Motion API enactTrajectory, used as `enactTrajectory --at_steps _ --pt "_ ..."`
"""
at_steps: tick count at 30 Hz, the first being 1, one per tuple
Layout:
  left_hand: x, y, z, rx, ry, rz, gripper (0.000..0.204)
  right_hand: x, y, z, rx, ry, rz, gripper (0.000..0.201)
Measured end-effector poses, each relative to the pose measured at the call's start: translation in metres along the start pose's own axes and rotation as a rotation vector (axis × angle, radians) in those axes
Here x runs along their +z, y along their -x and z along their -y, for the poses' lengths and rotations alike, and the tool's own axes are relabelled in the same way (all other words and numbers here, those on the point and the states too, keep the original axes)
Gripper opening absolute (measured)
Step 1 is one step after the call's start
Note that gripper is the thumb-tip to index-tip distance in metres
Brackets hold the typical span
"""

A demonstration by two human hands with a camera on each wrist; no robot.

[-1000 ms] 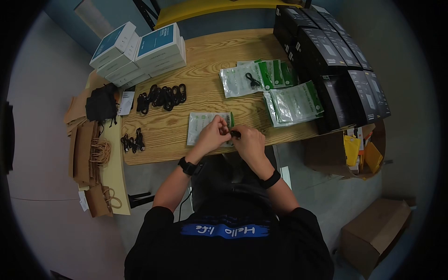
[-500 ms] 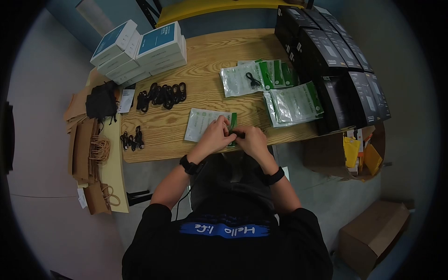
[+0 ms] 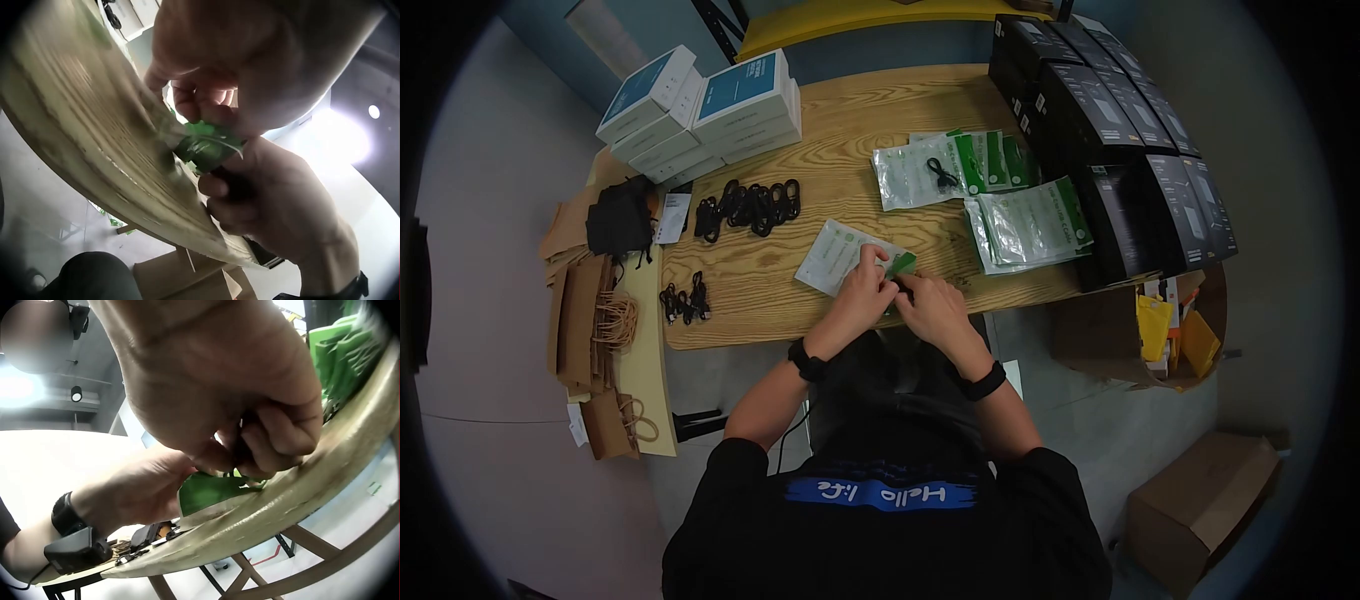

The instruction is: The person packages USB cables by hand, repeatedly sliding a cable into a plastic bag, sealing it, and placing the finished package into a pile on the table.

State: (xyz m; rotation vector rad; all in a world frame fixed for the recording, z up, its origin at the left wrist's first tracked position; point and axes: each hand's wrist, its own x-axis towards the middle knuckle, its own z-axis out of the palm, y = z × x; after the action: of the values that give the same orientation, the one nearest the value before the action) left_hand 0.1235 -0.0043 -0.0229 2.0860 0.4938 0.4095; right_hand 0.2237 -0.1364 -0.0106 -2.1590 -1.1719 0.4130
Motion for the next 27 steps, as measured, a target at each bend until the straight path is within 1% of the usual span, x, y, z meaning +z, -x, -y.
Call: enactTrajectory --at_steps 1,3,4,5,6,7,8,9,10,12,13,15,16,18,19,21,22,24,25,27 --pt "-0.003 0.0 -0.004 -0.031 0.021 0.033 0.036 0.001 -0.001 -0.001 -0.001 0.0 -0.002 0.026" --pt "-0.003 0.001 -0.004 -0.06 0.043 0.069 0.035 0.001 -0.003 -0.005 0.038 -0.091 0.087 0.025" --pt "-0.001 0.003 -0.002 0.015 0.021 0.032 0.033 -0.001 -0.006 -0.008 0.04 -0.092 0.085 0.025" --pt "0.001 0.005 0.0 0.092 -0.001 -0.006 0.032 -0.005 -0.01 -0.012 0.076 -0.185 0.119 0.025" --pt "0.001 0.008 -0.002 0.097 -0.002 -0.007 0.032 -0.009 -0.013 -0.014 0.11 -0.277 0.152 0.024" --pt "0.002 0.01 -0.004 0.161 -0.08 0.008 0.031 -0.01 -0.014 -0.014 0.106 -0.276 0.147 0.024" --pt "0.002 0.012 -0.005 0.225 -0.16 0.021 0.03 -0.011 -0.014 -0.013 0.128 -0.287 0.074 0.022" --pt "0.004 0.014 -0.005 0.302 -0.293 -0.019 0.027 -0.012 -0.013 -0.011 0.149 -0.298 0.002 0.02" --pt "0.006 0.014 -0.004 0.305 -0.295 -0.024 0.027 -0.012 -0.012 -0.008 0.143 -0.297 0.0 0.02" --pt "0.009 0.015 -0.003 0.415 -0.294 -0.042 0.028 -0.008 -0.008 0.003 0.086 -0.173 -0.189 0.021" --pt "0.01 0.015 -0.004 0.41 -0.297 -0.051 0.028 -0.004 -0.006 0.003 0.077 -0.173 -0.183 0.021" --pt "0.013 0.015 -0.007 0.111 -0.135 0.087 0.026 0.005 -0.004 0.0 -0.091 -0.112 -0.373 0.022" --pt "0.013 0.015 -0.006 0.109 -0.138 0.074 0.026 0.006 -0.003 -0.001 -0.103 -0.113 -0.369 0.022" --pt "0.014 0.015 -0.003 0.206 -0.187 0.027 0.025 0.008 0.0 -0.004 -0.136 -0.105 -0.282 0.026" --pt "0.014 0.015 -0.002 0.205 -0.19 0.023 0.025 0.01 0.001 -0.005 -0.141 -0.107 -0.282 0.026" --pt "0.015 0.015 -0.001 0.174 -0.211 0.025 0.024 0.012 0.001 -0.005 -0.083 -0.132 -0.144 0.029" --pt "0.014 0.014 -0.001 0.178 -0.212 0.022 0.024 0.01 0.001 -0.003 -0.087 -0.13 -0.147 0.029" --pt "0.012 0.013 -0.001 0.093 -0.189 -0.008 0.023 0.003 0.002 0.0 -0.002 -0.555 -0.05 0.027" --pt "0.01 0.013 -0.002 0.102 -0.186 -0.008 0.023 0.003 0.004 -0.004 -0.004 -0.55 -0.057 0.027" --pt "0.006 0.015 -0.005 0.143 -0.198 -0.08 0.022 0.005 0.007 -0.013 -0.067 -0.622 -0.051 0.021"
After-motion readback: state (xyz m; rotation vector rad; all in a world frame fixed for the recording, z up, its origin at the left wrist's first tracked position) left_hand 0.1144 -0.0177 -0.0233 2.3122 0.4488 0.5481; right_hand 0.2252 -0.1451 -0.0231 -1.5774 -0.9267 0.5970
